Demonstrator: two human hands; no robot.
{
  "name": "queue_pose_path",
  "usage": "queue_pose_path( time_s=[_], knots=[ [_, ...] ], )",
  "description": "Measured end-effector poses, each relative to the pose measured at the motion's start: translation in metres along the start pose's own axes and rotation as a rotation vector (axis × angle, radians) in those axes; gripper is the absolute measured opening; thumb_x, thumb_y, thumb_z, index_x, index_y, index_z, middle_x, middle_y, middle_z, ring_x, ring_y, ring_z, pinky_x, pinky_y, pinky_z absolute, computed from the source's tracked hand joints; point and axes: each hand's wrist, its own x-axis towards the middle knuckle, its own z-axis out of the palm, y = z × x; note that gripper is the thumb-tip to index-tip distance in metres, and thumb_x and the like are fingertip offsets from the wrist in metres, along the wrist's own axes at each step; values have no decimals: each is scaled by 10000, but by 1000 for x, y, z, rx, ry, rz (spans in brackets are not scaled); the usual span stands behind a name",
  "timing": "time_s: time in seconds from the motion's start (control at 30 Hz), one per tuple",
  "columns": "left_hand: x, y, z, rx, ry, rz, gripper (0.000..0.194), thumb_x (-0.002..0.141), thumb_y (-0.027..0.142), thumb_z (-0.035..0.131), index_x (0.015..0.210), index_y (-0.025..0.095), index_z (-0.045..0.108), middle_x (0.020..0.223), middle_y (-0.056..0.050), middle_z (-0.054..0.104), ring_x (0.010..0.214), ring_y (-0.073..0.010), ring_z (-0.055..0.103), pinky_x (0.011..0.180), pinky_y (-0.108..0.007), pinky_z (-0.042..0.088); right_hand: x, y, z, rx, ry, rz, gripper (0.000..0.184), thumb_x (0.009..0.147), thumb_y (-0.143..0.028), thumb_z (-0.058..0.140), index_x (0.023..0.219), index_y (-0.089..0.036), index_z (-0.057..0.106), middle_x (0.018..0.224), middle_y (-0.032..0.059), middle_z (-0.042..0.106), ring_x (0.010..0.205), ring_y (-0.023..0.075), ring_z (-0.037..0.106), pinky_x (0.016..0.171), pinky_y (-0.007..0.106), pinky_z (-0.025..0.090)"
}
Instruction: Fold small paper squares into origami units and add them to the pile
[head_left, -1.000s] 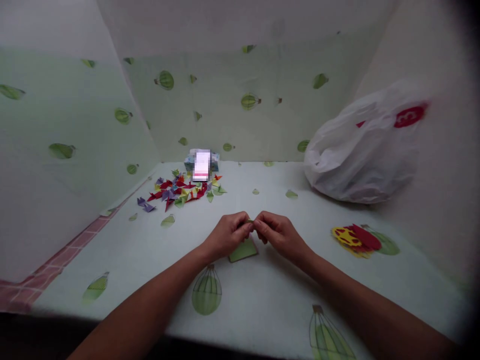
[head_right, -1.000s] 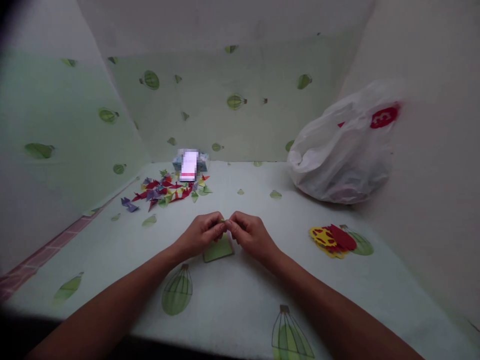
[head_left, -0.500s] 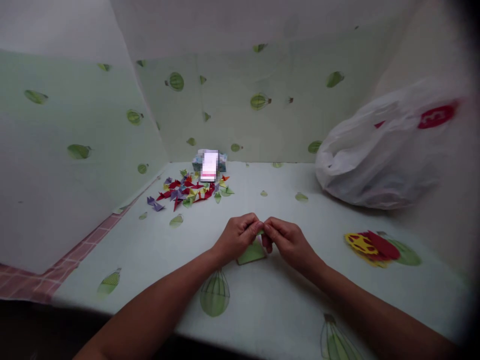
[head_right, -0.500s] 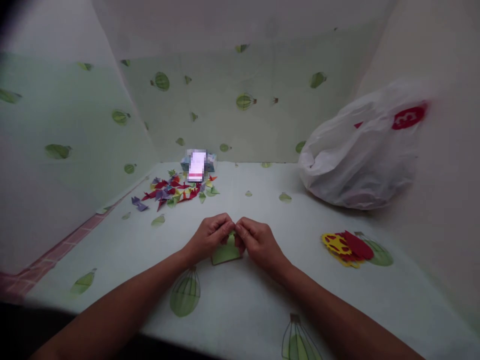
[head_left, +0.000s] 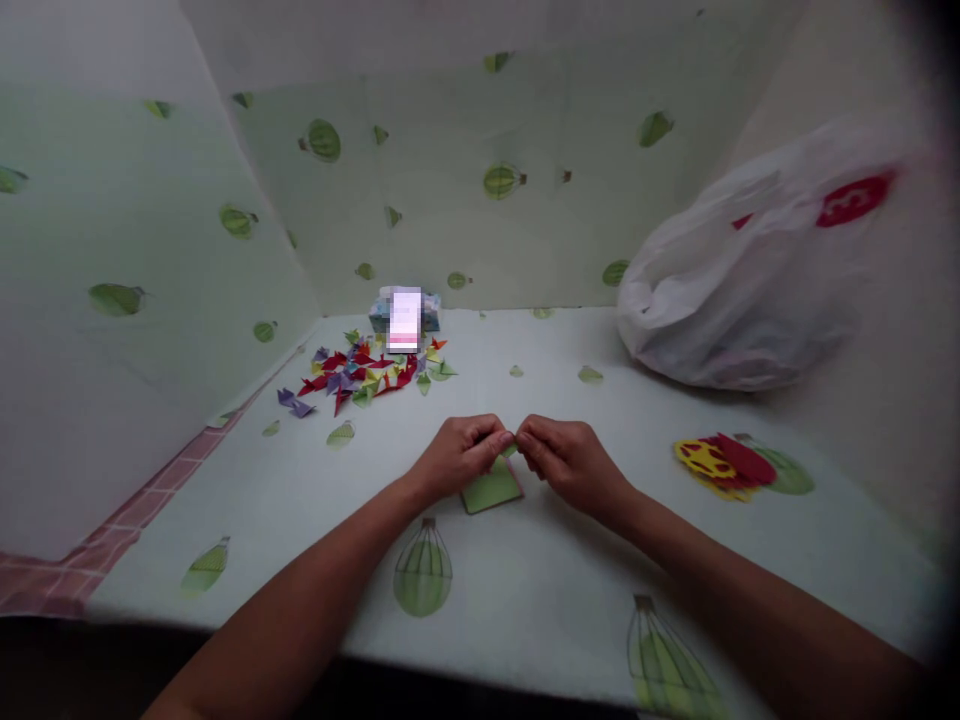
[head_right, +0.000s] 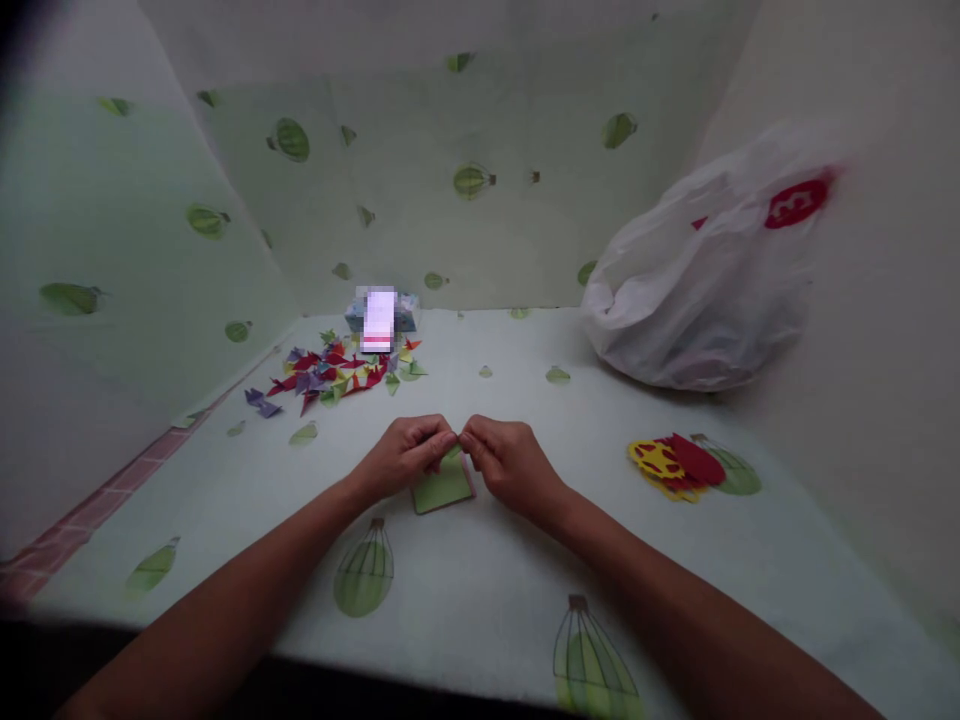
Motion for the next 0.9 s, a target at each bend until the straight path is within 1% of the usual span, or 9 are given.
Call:
queue_pose_path(
  time_s=[0.07,0.13,0.27,0.43,0.53,0.6,0.67,0.8,0.9],
  knots=[
    [1,-1,-2,11,-29,24,300,919,367,527,696,170,567,584,31,539,564,-102,464,577,-234,357,1,0,0,69,3,55,280,942,-266,488,674,-195,528,572,-15,567,517,109,501,555,241,370],
    [2,-1,-3,24,6,30,303,918,363,524,690,170,573,589,27,551,570,-103,473,588,-235,366,2,0,-1,156,21,116,245,938,-282,499,717,-194,559,593,-13,600,531,113,526,555,234,389],
    [5,-2,-8,95,61,-55,371,856,449,601,616,171,545,554,33,519,556,-106,438,557,-238,337,4,1,-3,91,50,109,250,916,-259,515,675,-194,533,569,-21,583,512,105,485,560,238,378],
    [9,-6,-14,155,133,-104,289,875,449,586,827,171,650,735,5,623,668,-131,509,629,-253,376,5,4,-5,30,105,167,263,898,-218,513,636,-198,501,541,-29,562,504,106,461,564,248,355],
    [7,-5,-9,34,-14,-111,298,894,447,553,876,169,660,754,5,614,661,-122,499,623,-247,382,5,4,-4,6,72,138,261,897,-220,515,638,-197,512,536,-30,560,510,108,468,571,250,349],
    [5,-3,-4,-4,-106,-106,302,864,426,590,723,160,603,638,32,519,596,-104,433,572,-236,338,4,4,-3,-3,35,101,247,902,-222,508,658,-195,525,538,-29,558,514,110,475,576,252,350],
    [4,-2,0,0,-94,-91,300,862,389,583,668,162,562,608,41,477,587,-100,406,561,-234,317,3,4,-2,-8,20,75,242,914,-229,498,675,-196,522,549,-25,559,519,112,476,577,252,351],
    [3,-1,2,-33,-119,-112,247,849,381,583,729,165,595,634,36,491,604,-107,419,562,-236,322,2,7,-1,-68,-11,-11,249,921,-238,486,675,-203,495,556,-23,527,518,113,446,562,257,328],
    [2,1,2,36,-120,-62,235,866,355,556,722,171,581,618,40,475,602,-111,415,565,-239,314,0,7,0,-57,1,-34,246,925,-250,484,684,-201,499,578,-20,519,522,112,440,550,256,327]
  ],
)
